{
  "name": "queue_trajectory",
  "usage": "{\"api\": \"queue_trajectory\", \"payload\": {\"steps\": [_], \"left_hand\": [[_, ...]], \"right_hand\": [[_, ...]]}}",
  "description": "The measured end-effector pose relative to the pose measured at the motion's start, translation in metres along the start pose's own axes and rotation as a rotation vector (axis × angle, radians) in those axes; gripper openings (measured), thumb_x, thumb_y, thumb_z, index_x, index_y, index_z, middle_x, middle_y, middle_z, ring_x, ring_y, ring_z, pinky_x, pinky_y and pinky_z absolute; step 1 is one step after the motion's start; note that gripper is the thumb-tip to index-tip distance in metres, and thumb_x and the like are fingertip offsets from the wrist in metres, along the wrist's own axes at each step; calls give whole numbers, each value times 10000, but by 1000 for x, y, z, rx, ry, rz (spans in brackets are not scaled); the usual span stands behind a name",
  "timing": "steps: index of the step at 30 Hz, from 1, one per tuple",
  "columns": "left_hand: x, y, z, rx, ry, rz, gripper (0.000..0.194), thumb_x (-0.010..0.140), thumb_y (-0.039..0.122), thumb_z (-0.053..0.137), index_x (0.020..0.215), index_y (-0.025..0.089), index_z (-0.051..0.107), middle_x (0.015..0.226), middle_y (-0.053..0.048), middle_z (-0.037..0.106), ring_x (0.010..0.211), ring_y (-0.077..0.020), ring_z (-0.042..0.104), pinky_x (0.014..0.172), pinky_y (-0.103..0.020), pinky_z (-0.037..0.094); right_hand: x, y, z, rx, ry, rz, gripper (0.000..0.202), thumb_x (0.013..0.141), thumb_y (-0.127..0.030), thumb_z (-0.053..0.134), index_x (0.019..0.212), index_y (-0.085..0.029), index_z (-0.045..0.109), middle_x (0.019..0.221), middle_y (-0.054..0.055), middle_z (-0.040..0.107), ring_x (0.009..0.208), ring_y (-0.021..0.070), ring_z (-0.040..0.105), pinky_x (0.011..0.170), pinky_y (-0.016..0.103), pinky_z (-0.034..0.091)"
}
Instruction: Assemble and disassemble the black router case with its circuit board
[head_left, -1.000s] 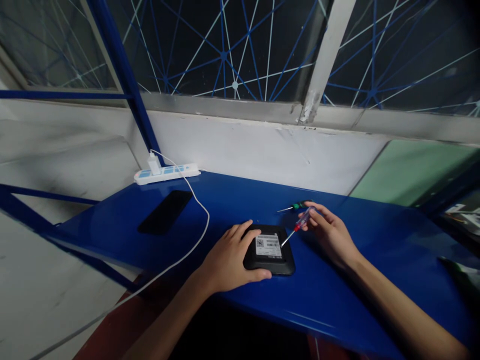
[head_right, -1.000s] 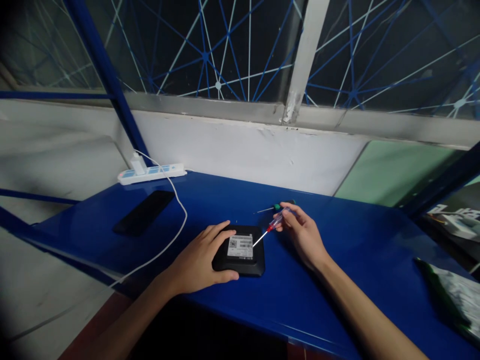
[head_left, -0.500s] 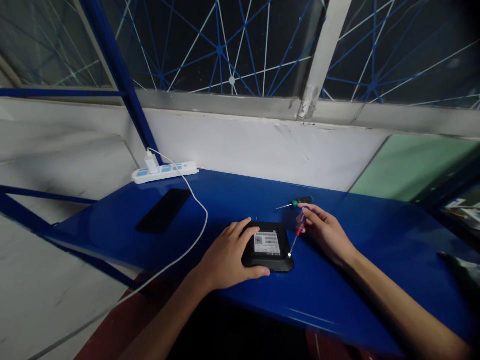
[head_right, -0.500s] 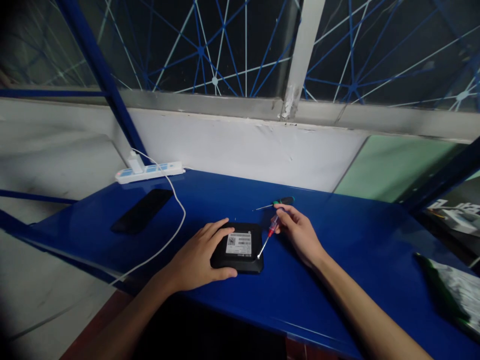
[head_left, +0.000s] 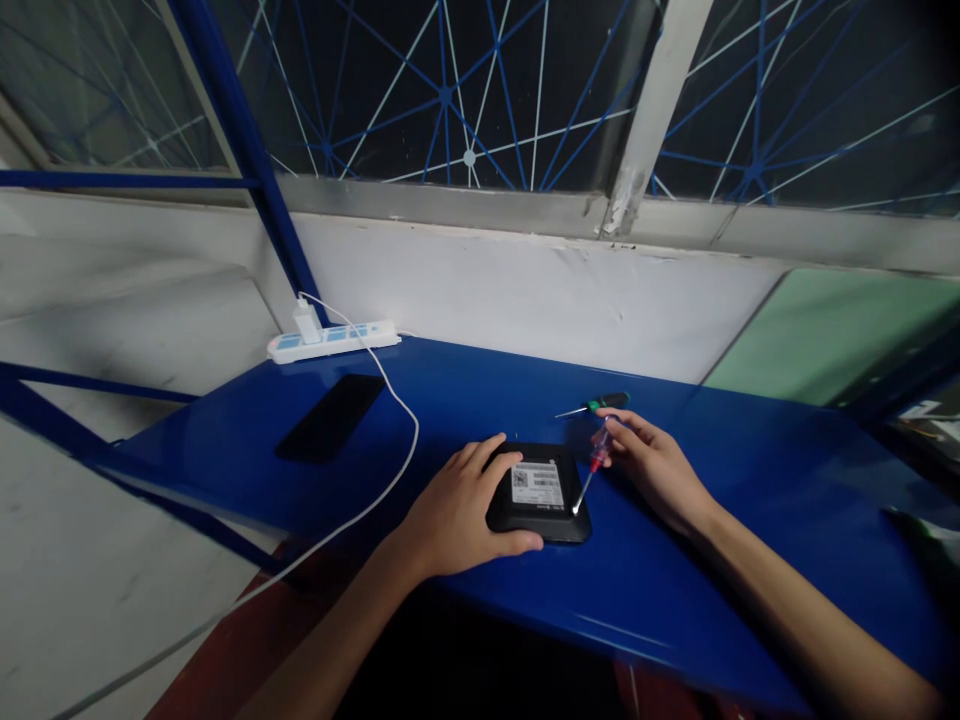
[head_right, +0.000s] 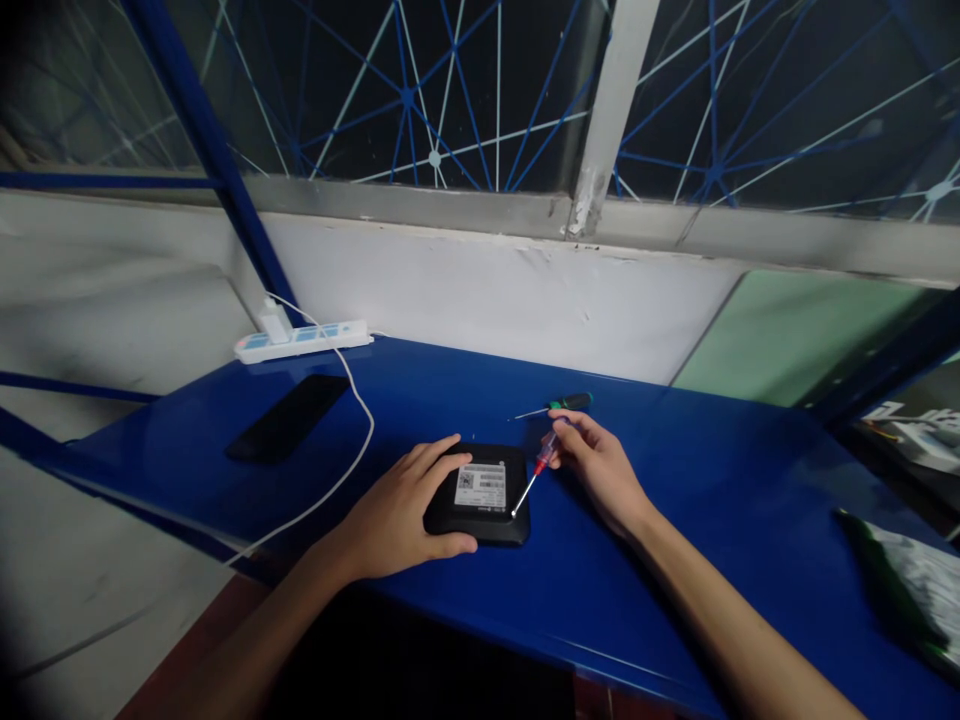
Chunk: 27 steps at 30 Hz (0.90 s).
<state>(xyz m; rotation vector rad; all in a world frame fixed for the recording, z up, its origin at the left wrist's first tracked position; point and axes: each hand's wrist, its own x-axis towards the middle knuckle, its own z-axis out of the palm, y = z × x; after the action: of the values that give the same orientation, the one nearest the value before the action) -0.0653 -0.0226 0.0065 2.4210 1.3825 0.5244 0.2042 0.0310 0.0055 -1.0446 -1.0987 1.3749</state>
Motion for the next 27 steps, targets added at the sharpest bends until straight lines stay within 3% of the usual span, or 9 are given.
{"api": "queue_trajectory", "payload": {"steps": [12,22,27], "left_hand": [[0,4,-4,10,-11,-14,858,713,665,747,1394,226,465,1567,-156,382,1389,-397,412,1114,-592,379],[0,3,-4,3,-33,-24,889,718,699,720,1415,216,453,1583,-157,361,1405,-405,390,1120,-595,372],[-1,0,-1,-8,0,-1,862,724,706,710,1413,256,453,1581,-135,366,1391,-405,406,1099,-601,386]], "right_hand": [[2,4,-2,-20,-36,-8,378,802,-467,770,1064,-217,663,730,-23,664,605,107,573,640,282,475],[2,3,-5,-143,3,-105,400,813,-498,747,1111,-239,677,741,-11,677,625,137,583,659,317,489],[4,3,-9,-110,96,-163,393,803,-493,762,1105,-255,679,769,-11,697,652,149,624,699,332,530]]}}
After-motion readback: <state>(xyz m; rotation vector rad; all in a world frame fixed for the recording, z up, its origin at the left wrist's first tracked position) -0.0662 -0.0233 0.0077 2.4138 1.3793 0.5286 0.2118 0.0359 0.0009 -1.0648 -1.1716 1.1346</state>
